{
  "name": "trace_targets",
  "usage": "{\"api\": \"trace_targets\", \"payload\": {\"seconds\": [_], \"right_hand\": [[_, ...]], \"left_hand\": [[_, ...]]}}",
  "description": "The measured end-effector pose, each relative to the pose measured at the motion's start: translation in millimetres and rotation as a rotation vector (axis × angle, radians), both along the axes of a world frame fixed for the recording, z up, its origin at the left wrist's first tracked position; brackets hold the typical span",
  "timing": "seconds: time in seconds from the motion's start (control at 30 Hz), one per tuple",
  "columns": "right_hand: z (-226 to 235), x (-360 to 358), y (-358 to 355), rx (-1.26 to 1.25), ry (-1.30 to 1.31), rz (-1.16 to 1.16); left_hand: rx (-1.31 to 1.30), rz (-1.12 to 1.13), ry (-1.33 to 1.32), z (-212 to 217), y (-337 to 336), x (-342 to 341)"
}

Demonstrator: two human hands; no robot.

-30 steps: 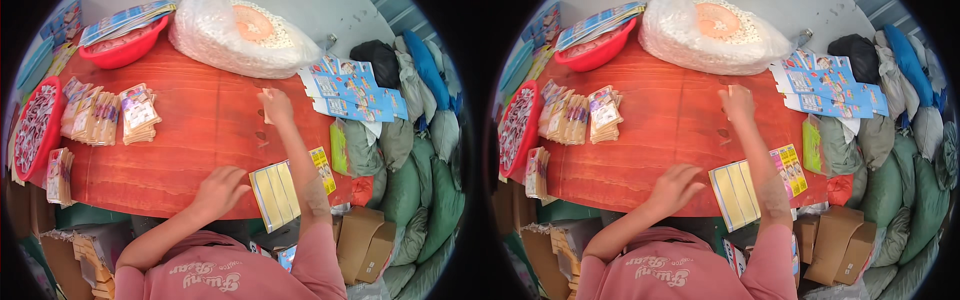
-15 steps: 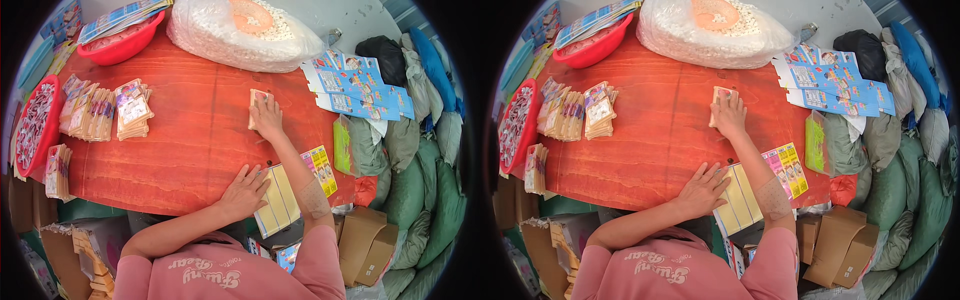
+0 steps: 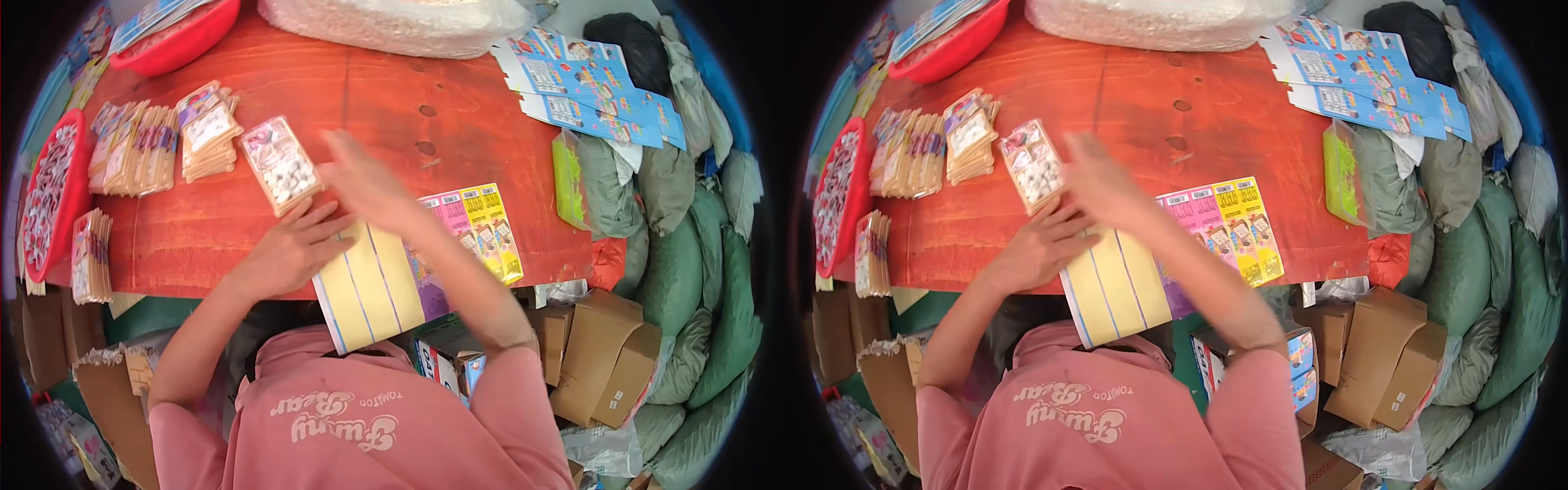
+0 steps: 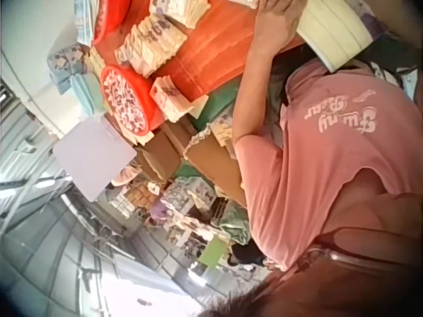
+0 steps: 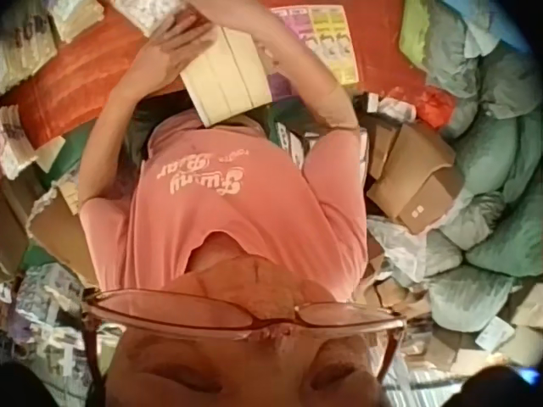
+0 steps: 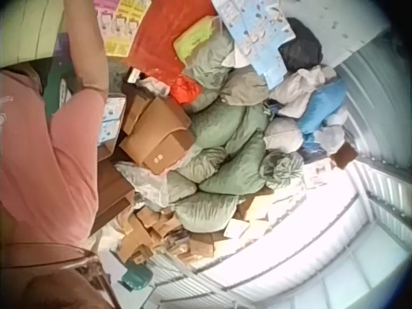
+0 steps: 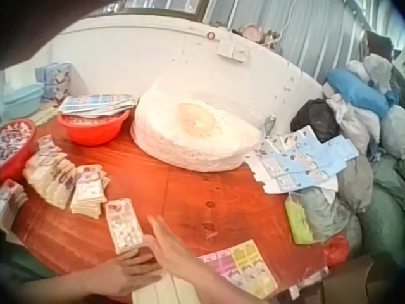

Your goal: Packaging small toy sets by wrapping them with printed paper bands.

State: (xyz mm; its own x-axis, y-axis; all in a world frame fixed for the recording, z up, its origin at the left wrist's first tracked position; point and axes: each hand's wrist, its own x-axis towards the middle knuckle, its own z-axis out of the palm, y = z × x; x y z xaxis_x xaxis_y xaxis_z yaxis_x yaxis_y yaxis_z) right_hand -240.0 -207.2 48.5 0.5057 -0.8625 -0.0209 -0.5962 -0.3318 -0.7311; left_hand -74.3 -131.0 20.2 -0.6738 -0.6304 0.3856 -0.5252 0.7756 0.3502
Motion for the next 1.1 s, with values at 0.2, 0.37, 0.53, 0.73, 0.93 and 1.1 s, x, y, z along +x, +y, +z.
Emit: {"api": "trace_targets", "payload": {"seconds": [0.2,0.37,0.53,0.73,0.93,1.1], "right_hand": [[-22,-131,28,-0.354,0.186,-0.057],[-38,-137,41,-0.484,0.221,-0.099],[-40,-144,32,-0.534,0.185,-0.146],[-19,-122,50,-0.767,0.153,-0.275],[-8,-104,91,-0.406,-0.026,-0.426],[-9,-94,98,-0.378,-0.048,-0.504]], "left_hand": [[-0.048,0.108,-0.073,-2,4,-22],[0.095,0.34,-0.013,7,-6,-74],[0.205,0.321,-0.01,5,-16,-90],[0.593,0.27,0.181,3,-29,-89],[0.73,0.18,0.245,4,-35,-91],[1.036,0.115,0.436,0,-32,-98]]}}
